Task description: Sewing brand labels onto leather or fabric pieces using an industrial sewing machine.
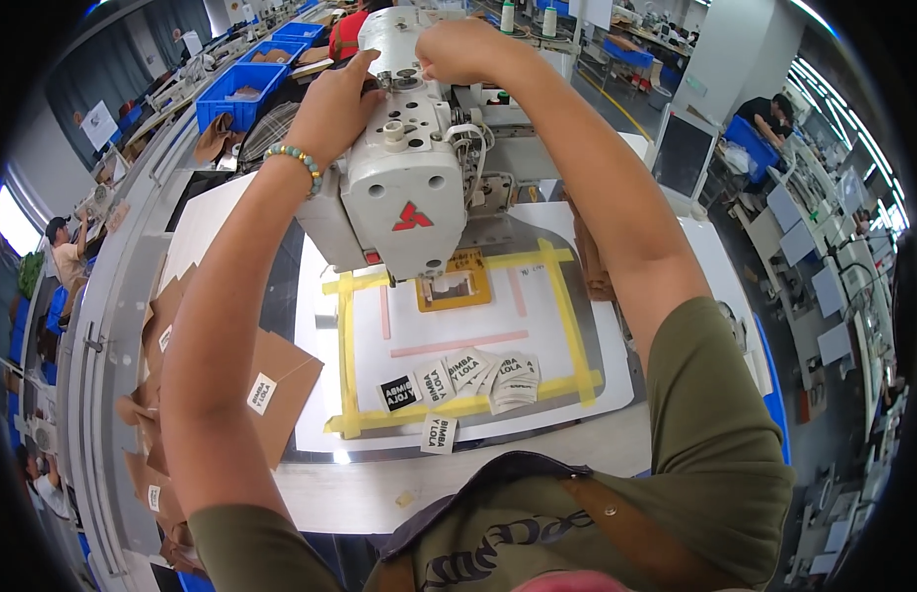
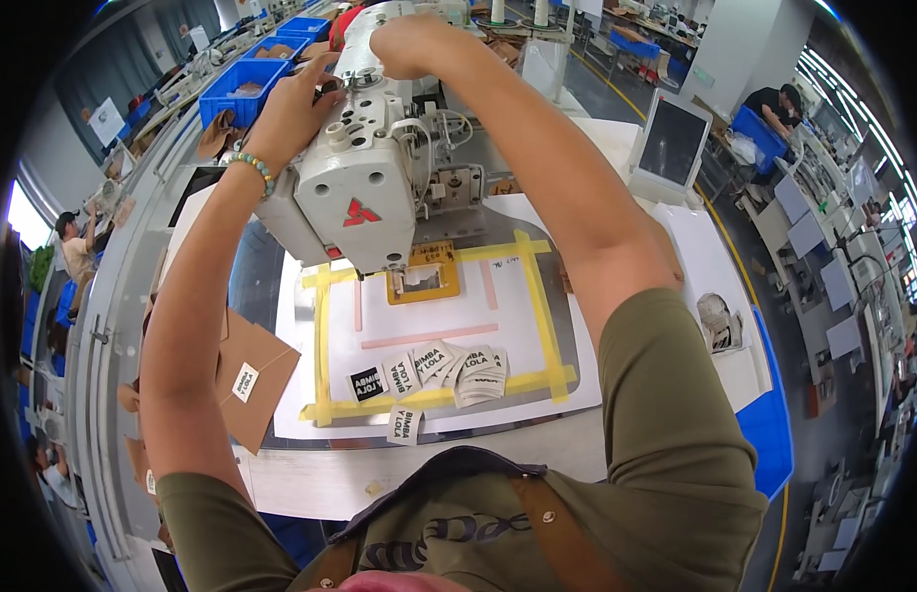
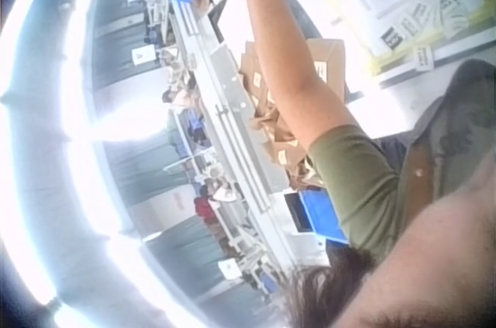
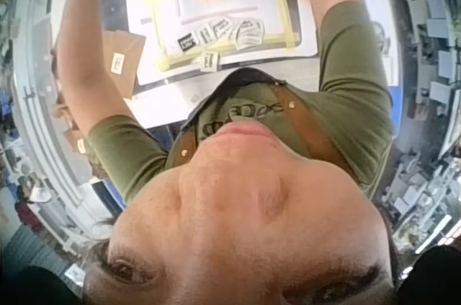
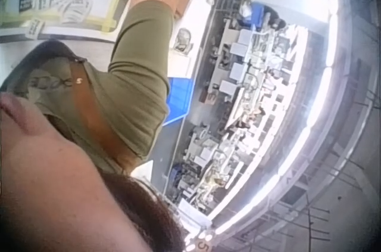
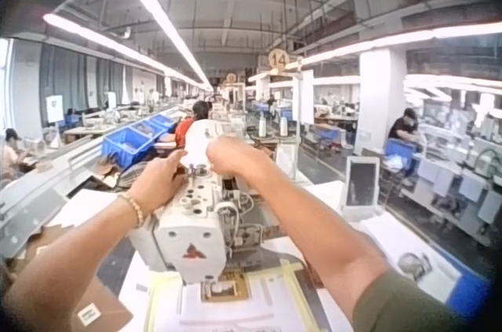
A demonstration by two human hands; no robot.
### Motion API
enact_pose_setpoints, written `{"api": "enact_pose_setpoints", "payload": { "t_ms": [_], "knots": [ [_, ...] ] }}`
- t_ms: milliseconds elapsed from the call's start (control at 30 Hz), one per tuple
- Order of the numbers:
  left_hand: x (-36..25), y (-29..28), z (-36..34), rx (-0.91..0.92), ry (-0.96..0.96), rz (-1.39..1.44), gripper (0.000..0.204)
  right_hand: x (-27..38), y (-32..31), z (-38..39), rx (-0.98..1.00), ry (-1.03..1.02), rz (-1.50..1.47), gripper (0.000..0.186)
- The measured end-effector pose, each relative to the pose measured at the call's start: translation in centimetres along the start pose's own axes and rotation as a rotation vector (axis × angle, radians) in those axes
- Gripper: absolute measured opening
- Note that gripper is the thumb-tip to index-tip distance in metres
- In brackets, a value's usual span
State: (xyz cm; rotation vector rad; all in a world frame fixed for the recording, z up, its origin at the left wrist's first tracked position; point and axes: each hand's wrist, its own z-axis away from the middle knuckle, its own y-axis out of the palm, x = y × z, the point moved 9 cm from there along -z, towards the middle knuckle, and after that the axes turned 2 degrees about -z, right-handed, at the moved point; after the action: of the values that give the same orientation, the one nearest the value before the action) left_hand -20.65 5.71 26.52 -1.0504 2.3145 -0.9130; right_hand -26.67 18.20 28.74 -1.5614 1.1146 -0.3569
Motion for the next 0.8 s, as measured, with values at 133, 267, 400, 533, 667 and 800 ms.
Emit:
{"api": "enact_pose_setpoints", "payload": {
  "t_ms": [133,267,400,533,667,800],
  "knots": [
    [-0.3,0.0,-0.1,-0.02,0.022,0.003,0.051,1.4,-1.1,-0.8,-0.063,-0.128,-0.293,0.022],
    [-0.2,-0.3,0.1,-0.029,0.005,0.004,0.044,1.6,-1.5,-0.8,-0.247,-0.195,-0.25,0.02],
    [-0.6,-0.1,-0.1,0.015,0.056,-0.052,0.029,-0.2,1.3,-0.5,0.066,-0.099,-0.075,0.017],
    [-0.7,0.1,-0.2,0.008,0.071,-0.096,0.025,1.4,-0.7,-1.2,-0.083,-0.134,-0.362,0.016],
    [-0.7,-0.1,0.1,-0.012,0.087,-0.126,0.022,1.2,-0.6,-1.5,-0.055,0.015,-0.086,0.021],
    [-0.5,0.0,-0.2,-0.019,0.085,-0.099,0.021,1.3,-0.5,-0.5,-0.012,-0.057,-0.074,0.019]
  ]
}}
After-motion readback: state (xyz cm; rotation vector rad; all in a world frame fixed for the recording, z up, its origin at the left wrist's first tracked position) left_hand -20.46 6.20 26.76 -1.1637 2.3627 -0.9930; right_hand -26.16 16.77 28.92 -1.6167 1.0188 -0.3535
